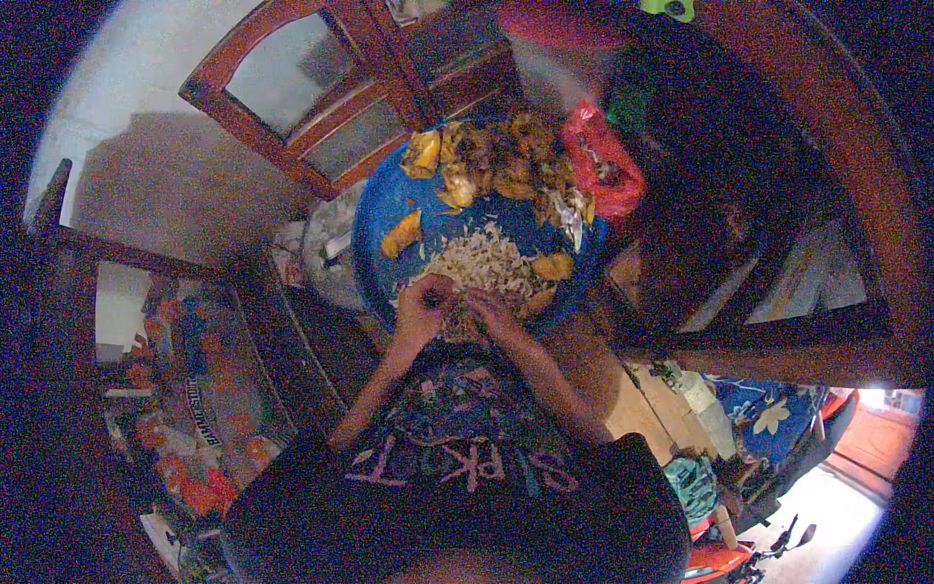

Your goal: Shredding cooked chicken by hand into a tray.

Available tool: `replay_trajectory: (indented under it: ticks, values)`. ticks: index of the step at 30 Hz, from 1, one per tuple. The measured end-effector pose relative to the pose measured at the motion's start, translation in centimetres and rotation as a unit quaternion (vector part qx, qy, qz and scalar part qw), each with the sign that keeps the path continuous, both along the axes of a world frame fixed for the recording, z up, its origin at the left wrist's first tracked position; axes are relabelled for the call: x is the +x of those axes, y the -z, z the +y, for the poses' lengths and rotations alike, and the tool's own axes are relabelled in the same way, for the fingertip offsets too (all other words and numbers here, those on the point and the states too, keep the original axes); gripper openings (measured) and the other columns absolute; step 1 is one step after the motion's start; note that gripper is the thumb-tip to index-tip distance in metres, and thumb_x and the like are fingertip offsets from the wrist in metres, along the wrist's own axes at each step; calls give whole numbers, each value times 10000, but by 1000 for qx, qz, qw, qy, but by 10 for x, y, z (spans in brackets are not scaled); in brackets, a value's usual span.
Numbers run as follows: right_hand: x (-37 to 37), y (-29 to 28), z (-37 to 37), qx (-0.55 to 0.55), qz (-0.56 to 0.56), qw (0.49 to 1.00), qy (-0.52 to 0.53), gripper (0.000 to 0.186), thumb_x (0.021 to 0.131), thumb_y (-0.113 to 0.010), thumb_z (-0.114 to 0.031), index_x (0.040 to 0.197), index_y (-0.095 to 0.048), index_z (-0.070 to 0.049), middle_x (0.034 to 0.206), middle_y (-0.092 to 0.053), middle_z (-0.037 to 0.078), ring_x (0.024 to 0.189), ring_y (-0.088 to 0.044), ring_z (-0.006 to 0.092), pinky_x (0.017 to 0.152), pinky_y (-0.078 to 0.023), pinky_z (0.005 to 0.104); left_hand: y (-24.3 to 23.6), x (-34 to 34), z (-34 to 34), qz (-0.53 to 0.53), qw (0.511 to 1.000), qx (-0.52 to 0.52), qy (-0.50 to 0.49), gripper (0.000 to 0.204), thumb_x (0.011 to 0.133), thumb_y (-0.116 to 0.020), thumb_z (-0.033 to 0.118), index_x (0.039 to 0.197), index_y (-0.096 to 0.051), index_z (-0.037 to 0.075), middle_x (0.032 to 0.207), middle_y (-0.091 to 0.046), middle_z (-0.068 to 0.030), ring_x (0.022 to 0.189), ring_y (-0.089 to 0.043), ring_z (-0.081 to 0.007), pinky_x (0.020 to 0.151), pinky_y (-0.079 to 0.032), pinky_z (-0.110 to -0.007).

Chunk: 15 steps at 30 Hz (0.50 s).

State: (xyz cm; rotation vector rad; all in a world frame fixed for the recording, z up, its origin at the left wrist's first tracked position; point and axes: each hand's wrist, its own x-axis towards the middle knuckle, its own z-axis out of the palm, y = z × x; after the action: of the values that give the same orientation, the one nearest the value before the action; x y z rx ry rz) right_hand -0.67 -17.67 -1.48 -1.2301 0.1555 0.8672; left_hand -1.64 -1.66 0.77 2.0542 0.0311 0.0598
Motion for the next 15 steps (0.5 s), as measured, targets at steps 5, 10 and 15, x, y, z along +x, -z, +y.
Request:
replay_trajectory:
  ticks: [5, 10, 15]
  values:
    - [-1, -5, -6, 74, 22, 997, 1, 415, 863, -422, -303, 1175, -448, -32, 574, -516, 62, 354, -423, 132, 300, -318, 247, -10, -4, -9, -13, 1000, -22, 6, 219, 704, -603, -7, 922, -585, 6, 715, -600, -77, 617, -578, -137, 564, -469, -259]
    - [-4, -37, -1, 34, 8, 999, -17, 418, 872, -427, -273, 1224, -419, -48, 558, -492, 51, 354, -403, 125, 305, -307, 242, -1, -4, -5, -21, 1000, 15, 1, 192, 711, -584, -18, 898, -579, 25, 707, -594, -63, 614, -559, -102, 540, -444, -237]
    - [-3, -31, -2, -11, -8, 1000, -19, 425, 889, -429, -225, 1275, -377, -54, 545, -472, 39, 386, -403, 103, 318, -308, 234, 12, -4, -5, 34, 986, -142, -79, 179, 731, -564, -40, 887, -547, 45, 695, -567, -22, 617, -526, -83, 533, -420, -222]
